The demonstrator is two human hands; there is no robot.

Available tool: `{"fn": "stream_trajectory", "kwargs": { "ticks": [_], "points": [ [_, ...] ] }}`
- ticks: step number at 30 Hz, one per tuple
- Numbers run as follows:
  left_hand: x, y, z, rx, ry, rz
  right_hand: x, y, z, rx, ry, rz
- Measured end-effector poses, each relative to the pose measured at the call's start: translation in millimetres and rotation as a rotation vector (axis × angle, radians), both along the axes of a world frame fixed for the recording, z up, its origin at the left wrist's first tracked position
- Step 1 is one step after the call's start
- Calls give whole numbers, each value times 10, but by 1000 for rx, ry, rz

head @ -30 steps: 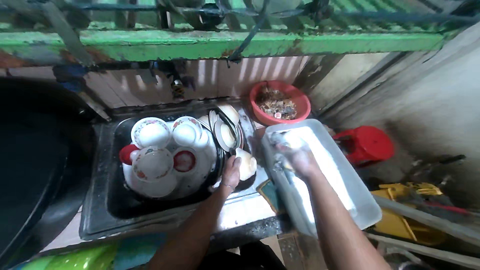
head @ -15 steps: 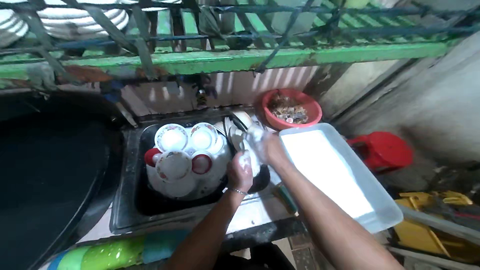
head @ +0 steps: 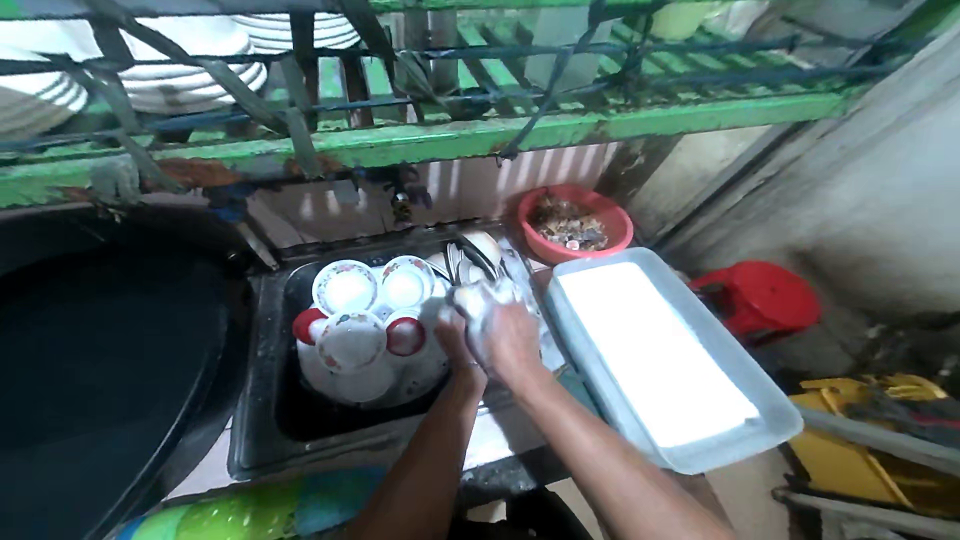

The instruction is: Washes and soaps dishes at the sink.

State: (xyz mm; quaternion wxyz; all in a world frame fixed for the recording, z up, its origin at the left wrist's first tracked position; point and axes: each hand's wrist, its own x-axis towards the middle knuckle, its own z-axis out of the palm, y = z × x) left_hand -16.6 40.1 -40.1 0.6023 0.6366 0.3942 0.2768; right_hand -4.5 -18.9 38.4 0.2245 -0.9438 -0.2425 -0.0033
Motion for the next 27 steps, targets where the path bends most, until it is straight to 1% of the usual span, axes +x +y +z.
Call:
{"fn": "stream_trajectory", "kwargs": {
  "ticks": [1, 3, 5, 6, 7, 8, 9, 11, 12, 14, 15, 16, 18, 19, 20, 21, 22, 24, 25, 27],
  "points": [
    [66, 67, 68, -93, 30, 77, -125, -43, -106, 71, -42, 8],
    [66, 109, 196, -240, -40, 100, -226, -146, -283, 195, -42, -46],
    [-9, 68, 209, -366, -176, 77, -112, -171, -304, 306, 66, -172],
    [-100, 42, 207, -389, -204, 40, 18, -182, -296, 361, 134, -240],
    [-192, 15, 223, -362, -200, -4, 205, -203, -316, 424, 185, -284],
    [-285, -6, 259, -326, -169, -57, 391, -249, -360, 513, 287, -292],
    [-332, -7, 298, -314, -150, -81, 538, -314, -389, 622, 487, -275],
    [-339, 59, 339, -358, -172, -124, 640, -462, -332, 817, 911, -180],
    [-308, 121, 318, -376, -202, -142, 634, -535, -299, 894, 1057, -116],
    [-202, 248, 218, -414, -288, -185, 583, -633, -232, 957, 1225, -39],
    [-164, 300, 149, -402, -304, -212, 514, -634, -170, 977, 1246, -23],
    [-153, 346, 112, -358, -288, -242, 434, -613, -89, 993, 1214, 8],
    [-192, 438, 130, -283, -190, -333, 385, -573, 38, 953, 1069, 107],
    [-255, 491, 216, -330, -120, -430, 411, -556, 74, 859, 965, 147],
    [-315, 518, 335, -435, -68, -538, 455, -526, 88, 714, 854, 169],
    [-353, 521, 416, -551, -63, -625, 465, -457, 103, 559, 750, 182],
    [-363, 525, 432, -656, -87, -661, 416, -360, 128, 424, 667, 203],
    [-324, 572, 377, -817, -169, -608, 244, -174, 218, 231, 558, 323],
    [-295, 610, 383, -864, -231, -577, 176, -110, 279, 169, 538, 438],
    [-335, 694, 372, -878, -387, -614, 99, -118, 343, 53, 586, 644]
  ]
}}
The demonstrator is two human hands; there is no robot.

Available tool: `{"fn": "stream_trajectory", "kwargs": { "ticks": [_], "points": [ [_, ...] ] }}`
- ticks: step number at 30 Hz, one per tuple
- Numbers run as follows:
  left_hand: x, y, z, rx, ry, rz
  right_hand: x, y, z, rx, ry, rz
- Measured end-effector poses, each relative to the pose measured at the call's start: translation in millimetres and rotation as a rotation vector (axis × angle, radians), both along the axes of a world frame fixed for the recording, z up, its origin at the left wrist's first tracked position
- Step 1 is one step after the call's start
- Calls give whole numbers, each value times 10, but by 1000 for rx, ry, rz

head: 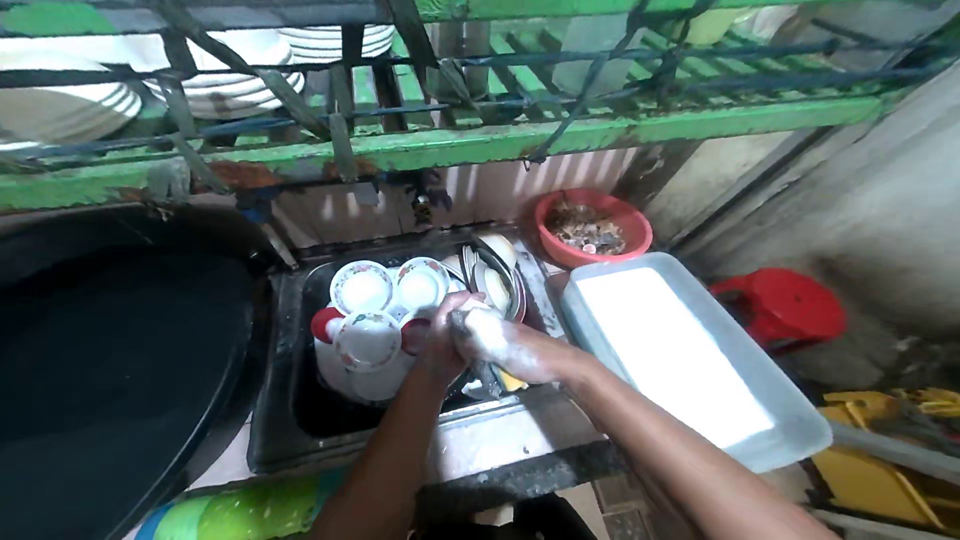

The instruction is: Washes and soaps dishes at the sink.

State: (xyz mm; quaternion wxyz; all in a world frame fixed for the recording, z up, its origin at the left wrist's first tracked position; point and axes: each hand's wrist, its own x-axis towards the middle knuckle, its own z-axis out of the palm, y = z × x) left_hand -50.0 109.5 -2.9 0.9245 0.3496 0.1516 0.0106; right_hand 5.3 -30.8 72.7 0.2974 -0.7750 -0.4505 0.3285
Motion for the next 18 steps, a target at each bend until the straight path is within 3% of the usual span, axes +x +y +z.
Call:
{"fn": "stream_trajectory", "kwargs": {
  "ticks": [3, 6, 9, 11, 13, 16, 18],
  "points": [
    [-58, 40, 3, 39, -117, -3, 21, -44, -41, -165, -202, 122],
    [-123, -135, 2, 193, -75, 110, 55, 61, -252, -221, -483, -199],
    [-132, -199, -19, 306, 0, 124, 104, 239, -363, -104, -250, -520],
    [-61, -87, -104, 206, 11, 123, 4, 275, -416, -1, -58, -492],
    [-49, 48, -96, 64, 8, 76, -78, 272, -382, 42, -65, -350],
    [-99, 34, -15, -6, 36, 19, -78, 250, -355, 12, -466, -226],
    [-64, -21, 61, 189, 101, 102, 18, 268, -431, -103, -639, -254]
  ]
}}
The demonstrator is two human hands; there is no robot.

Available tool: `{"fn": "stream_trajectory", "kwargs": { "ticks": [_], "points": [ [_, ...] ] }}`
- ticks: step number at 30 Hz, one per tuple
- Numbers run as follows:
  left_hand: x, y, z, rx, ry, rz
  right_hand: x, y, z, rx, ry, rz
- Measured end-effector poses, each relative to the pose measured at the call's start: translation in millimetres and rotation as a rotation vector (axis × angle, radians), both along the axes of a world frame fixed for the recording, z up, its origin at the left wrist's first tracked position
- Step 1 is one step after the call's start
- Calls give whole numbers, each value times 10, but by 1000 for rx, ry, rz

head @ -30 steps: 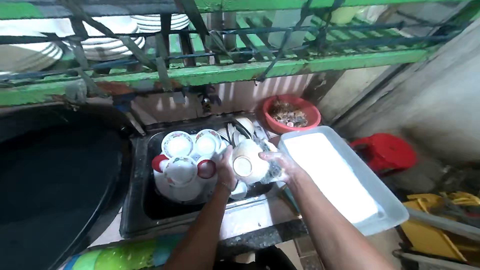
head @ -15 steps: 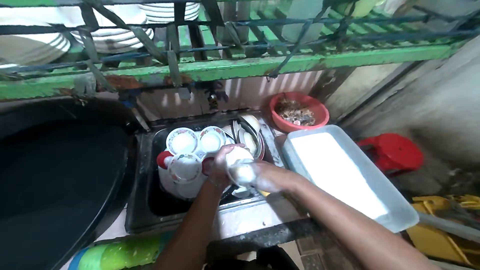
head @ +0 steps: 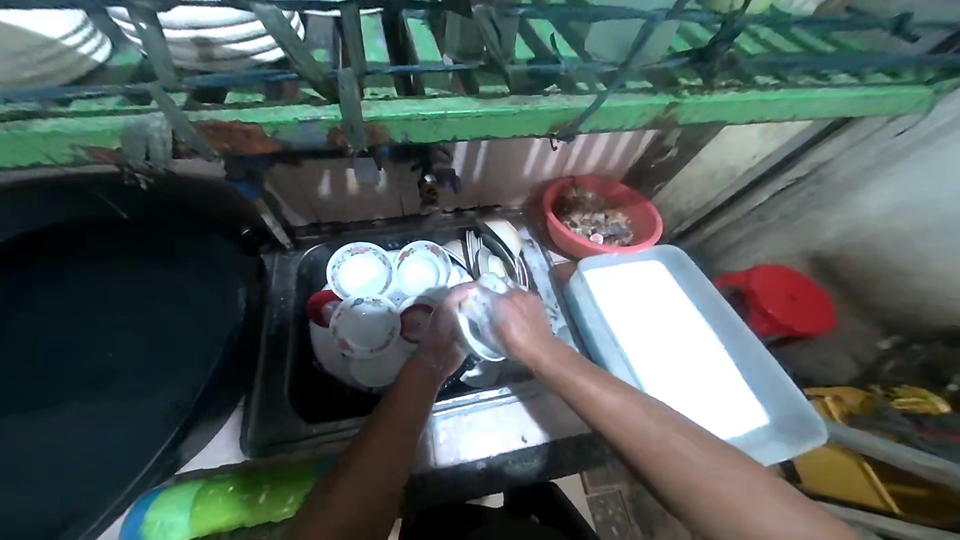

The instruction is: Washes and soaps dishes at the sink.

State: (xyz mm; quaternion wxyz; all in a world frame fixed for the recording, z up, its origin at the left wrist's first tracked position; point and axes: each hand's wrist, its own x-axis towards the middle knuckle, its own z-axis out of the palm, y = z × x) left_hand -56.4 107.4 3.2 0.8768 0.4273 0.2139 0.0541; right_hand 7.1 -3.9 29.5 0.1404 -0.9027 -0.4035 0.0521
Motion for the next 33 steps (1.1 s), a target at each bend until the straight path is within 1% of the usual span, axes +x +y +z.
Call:
{"fn": "stream_trajectory", "kwargs": {
  "ticks": [1, 2, 3, 4, 5, 6, 8, 9, 10, 12, 14, 16, 17, 19, 20, 21, 23, 24, 26, 28, 29, 31, 33],
  "points": [
    [27, -7, 0, 172, 3, 28, 26, 14, -7, -55, 30, -48],
    [67, -3, -46, 345, -27, 43, 29, 36, 12, -115, 130, -99],
    [113, -3, -118, 487, -70, 71, 40, 59, -8, -124, 240, -136],
    [156, -4, -201, 581, -114, 108, 72, 71, -57, -79, 368, -157],
    [191, -4, -274, 627, -149, 139, 130, 73, -120, 0, 513, -175],
    [216, -7, -336, 627, -177, 158, 182, 53, -173, 128, 672, -198],
    [276, -18, -453, 601, -221, 206, 223, 2, -175, 413, 979, -309],
    [309, 0, -496, 637, -215, 228, 249, -5, -183, 508, 1040, -372],
    [341, 52, -552, 708, -201, 241, 270, -25, -201, 552, 1023, -423],
    [390, 245, -720, 861, -147, 280, 305, -189, -173, 527, 896, -505],
    [372, 560, -897, 1052, -3, 310, 406, -513, -113, 554, 801, -559],
    [281, 847, -1018, 1206, 164, 331, 542, -919, -48, 657, 750, -601],
    [235, 940, -1054, 1246, 232, 343, 620, -1133, -15, 706, 737, -631],
    [164, 959, -1000, 1271, 347, 371, 775, -1548, 12, 762, 697, -686],
    [131, 870, -948, 1292, 356, 349, 837, -1728, 11, 768, 664, -718],
    [102, 703, -890, 1314, 360, 283, 894, -1897, -4, 758, 631, -755],
    [106, 242, -865, 1357, 321, 36, 1006, -2199, -65, 701, 573, -850],
    [143, 15, -933, 1363, 287, -112, 1055, -2320, -117, 679, 551, -873],
    [292, -327, -1207, 1389, 261, -374, 1102, -2485, -234, 634, 532, -886],
    [520, -572, -1440, 1495, 362, -522, 1070, -2553, -324, 590, 529, -915],
    [633, -667, -1519, 1531, 425, -550, 1053, -2588, -396, 565, 529, -929],
    [811, -823, -1702, 1563, 524, -503, 1017, -2666, -537, 484, 524, -935],
    [844, -975, -1757, 1609, 577, -482, 976, -2748, -679, 390, 483, -915]
  ]
}}
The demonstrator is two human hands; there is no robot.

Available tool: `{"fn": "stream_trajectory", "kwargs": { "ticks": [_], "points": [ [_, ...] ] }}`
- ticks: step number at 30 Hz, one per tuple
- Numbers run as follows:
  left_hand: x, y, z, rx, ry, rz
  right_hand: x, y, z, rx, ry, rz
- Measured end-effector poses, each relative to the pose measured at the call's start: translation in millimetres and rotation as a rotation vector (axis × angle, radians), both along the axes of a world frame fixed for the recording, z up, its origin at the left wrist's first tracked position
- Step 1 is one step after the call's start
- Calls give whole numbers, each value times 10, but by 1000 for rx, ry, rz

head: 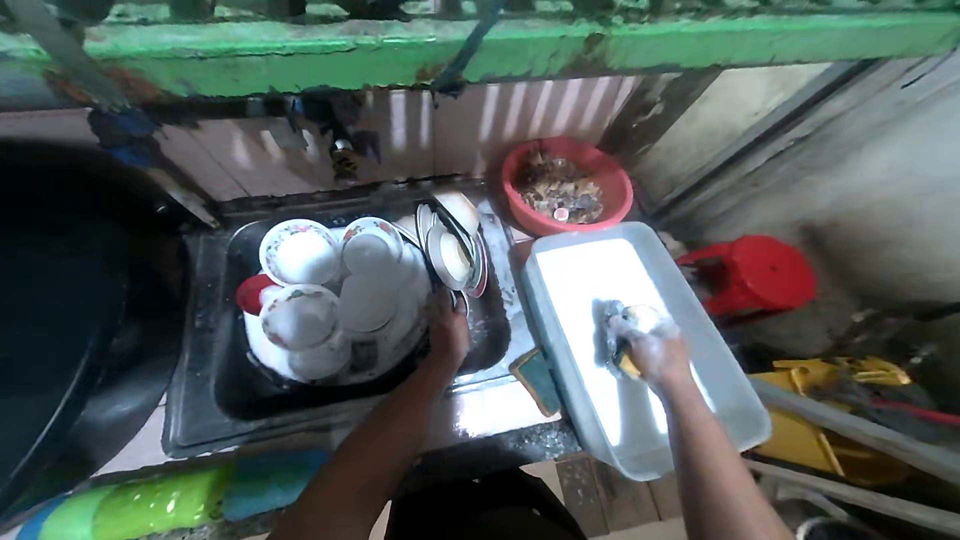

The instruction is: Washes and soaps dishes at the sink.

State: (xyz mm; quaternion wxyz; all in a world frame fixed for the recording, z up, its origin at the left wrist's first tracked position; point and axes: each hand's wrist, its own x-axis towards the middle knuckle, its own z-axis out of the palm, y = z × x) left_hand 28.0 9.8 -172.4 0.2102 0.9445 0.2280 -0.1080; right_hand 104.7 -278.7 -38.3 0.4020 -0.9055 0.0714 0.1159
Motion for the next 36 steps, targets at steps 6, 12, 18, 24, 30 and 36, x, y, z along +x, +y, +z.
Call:
{"fn": "stream_trajectory", "kwargs": {
  "ticks": [6, 12, 18, 24, 30, 36],
  "points": [
    [-193, -162, 205, 16, 152, -221, -18, -30, -203, -56, 48, 82],
    [-297, -127, 318, -379, 37, 283, -20, 120, -186, -147, 130, 154],
    [314, 214, 622, -624, -280, 638, -136, 100, -161, -580, 152, 264],
    [204, 364, 965, -476, -329, 549, -170, 78, -14, 103, 203, 42],
    [-128, 93, 1510, -432, -516, 497, -382, 1484, 754, 71, -167, 356],
    [-471, 131, 1727, -242, -504, 294, -12, 2413, 711, -225, -293, 470]
  ]
}}
